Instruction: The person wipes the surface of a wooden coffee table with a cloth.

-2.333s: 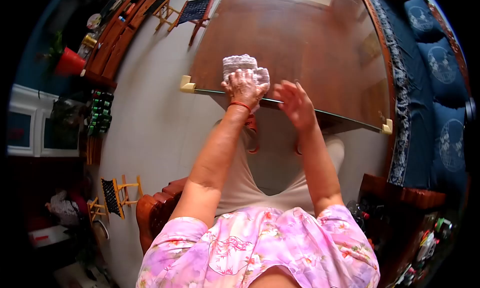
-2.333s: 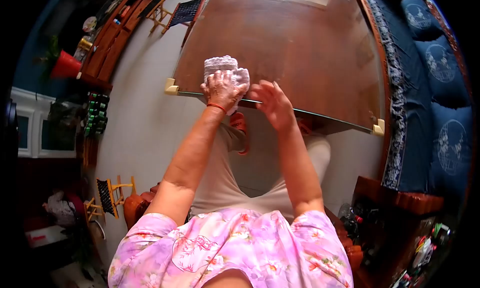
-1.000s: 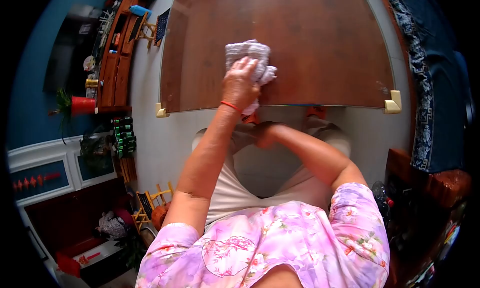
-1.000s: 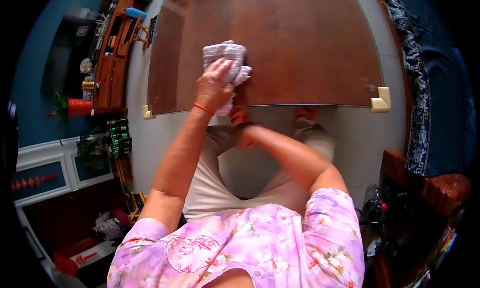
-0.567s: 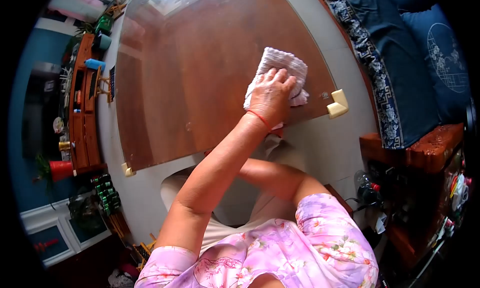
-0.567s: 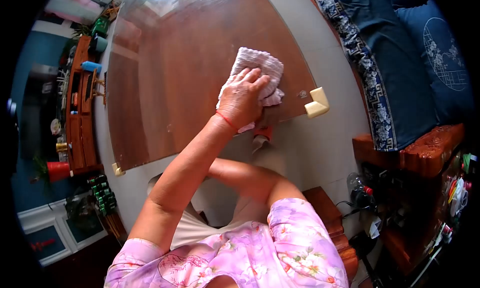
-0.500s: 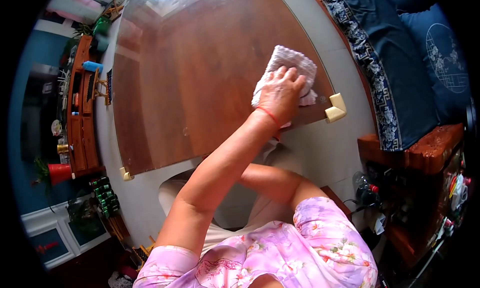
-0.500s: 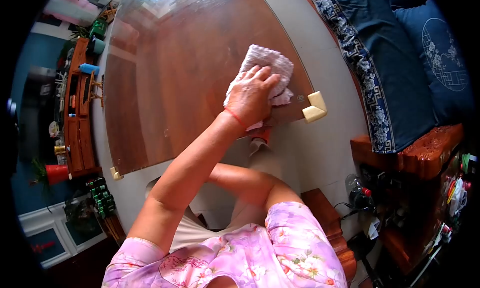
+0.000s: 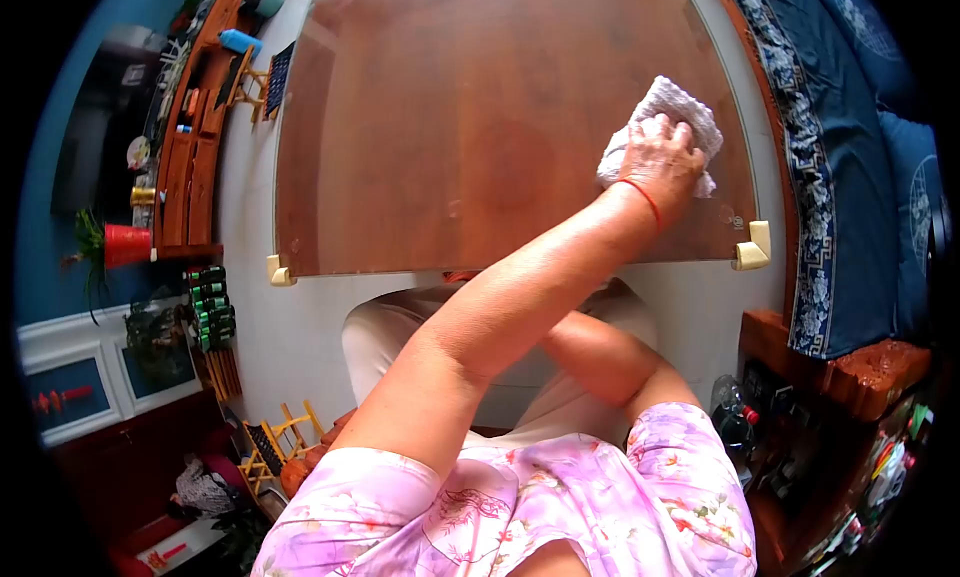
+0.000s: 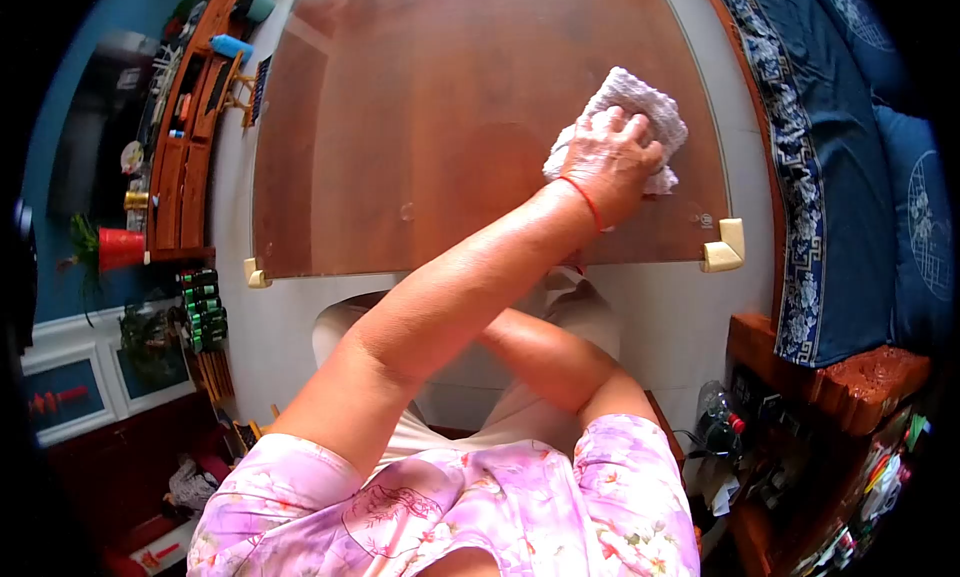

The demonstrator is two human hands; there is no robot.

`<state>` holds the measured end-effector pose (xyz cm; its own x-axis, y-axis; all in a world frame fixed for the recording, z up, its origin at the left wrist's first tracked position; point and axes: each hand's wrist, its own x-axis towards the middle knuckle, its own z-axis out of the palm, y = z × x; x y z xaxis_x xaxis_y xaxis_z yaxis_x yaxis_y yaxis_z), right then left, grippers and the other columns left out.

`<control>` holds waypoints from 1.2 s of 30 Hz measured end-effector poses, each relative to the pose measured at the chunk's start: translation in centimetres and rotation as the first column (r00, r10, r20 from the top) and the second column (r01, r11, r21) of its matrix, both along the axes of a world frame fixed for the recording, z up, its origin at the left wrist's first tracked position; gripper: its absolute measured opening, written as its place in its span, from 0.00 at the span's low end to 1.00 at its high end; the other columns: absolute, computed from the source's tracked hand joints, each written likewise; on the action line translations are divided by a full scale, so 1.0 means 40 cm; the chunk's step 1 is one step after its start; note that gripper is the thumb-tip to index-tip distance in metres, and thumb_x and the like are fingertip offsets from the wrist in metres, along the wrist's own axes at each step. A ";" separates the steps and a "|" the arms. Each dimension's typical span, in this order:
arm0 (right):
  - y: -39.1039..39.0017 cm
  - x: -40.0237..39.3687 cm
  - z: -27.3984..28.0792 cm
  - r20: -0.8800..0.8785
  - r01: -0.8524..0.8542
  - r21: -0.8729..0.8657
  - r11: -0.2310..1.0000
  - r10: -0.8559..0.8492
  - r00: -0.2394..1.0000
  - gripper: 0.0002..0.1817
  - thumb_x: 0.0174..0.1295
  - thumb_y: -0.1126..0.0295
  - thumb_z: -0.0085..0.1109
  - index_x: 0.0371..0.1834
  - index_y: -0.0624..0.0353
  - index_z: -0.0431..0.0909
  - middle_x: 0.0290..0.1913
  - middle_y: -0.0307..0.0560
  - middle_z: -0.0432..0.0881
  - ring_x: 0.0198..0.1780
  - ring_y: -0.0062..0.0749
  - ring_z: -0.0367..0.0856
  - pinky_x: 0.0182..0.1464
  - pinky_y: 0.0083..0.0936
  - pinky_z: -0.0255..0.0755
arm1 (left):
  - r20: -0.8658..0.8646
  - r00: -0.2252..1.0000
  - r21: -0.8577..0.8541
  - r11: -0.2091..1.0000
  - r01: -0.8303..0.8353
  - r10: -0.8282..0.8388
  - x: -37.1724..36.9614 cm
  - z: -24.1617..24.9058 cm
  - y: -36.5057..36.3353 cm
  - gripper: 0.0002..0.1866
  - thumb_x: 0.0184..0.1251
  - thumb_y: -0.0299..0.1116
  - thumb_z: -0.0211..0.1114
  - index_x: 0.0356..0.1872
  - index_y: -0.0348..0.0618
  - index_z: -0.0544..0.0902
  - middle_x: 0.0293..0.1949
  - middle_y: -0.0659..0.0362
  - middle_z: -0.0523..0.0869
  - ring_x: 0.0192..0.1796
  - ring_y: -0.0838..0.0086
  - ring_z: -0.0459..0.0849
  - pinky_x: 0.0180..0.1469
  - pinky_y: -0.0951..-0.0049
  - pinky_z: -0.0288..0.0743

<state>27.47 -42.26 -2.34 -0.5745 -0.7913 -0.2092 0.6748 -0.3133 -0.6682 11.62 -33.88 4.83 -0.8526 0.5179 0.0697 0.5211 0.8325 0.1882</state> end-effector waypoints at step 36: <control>-0.177 -0.067 -0.063 -0.209 -0.382 0.905 0.187 0.978 -0.016 0.28 0.57 0.60 0.56 0.60 0.57 0.68 0.56 0.57 0.76 0.60 0.48 0.72 0.60 0.39 0.67 | -0.058 0.649 -0.101 0.642 -0.760 0.759 0.175 -0.044 -1.354 0.37 0.45 0.45 0.61 0.64 0.52 0.71 0.67 0.50 0.66 0.67 0.55 0.66 0.67 0.58 0.62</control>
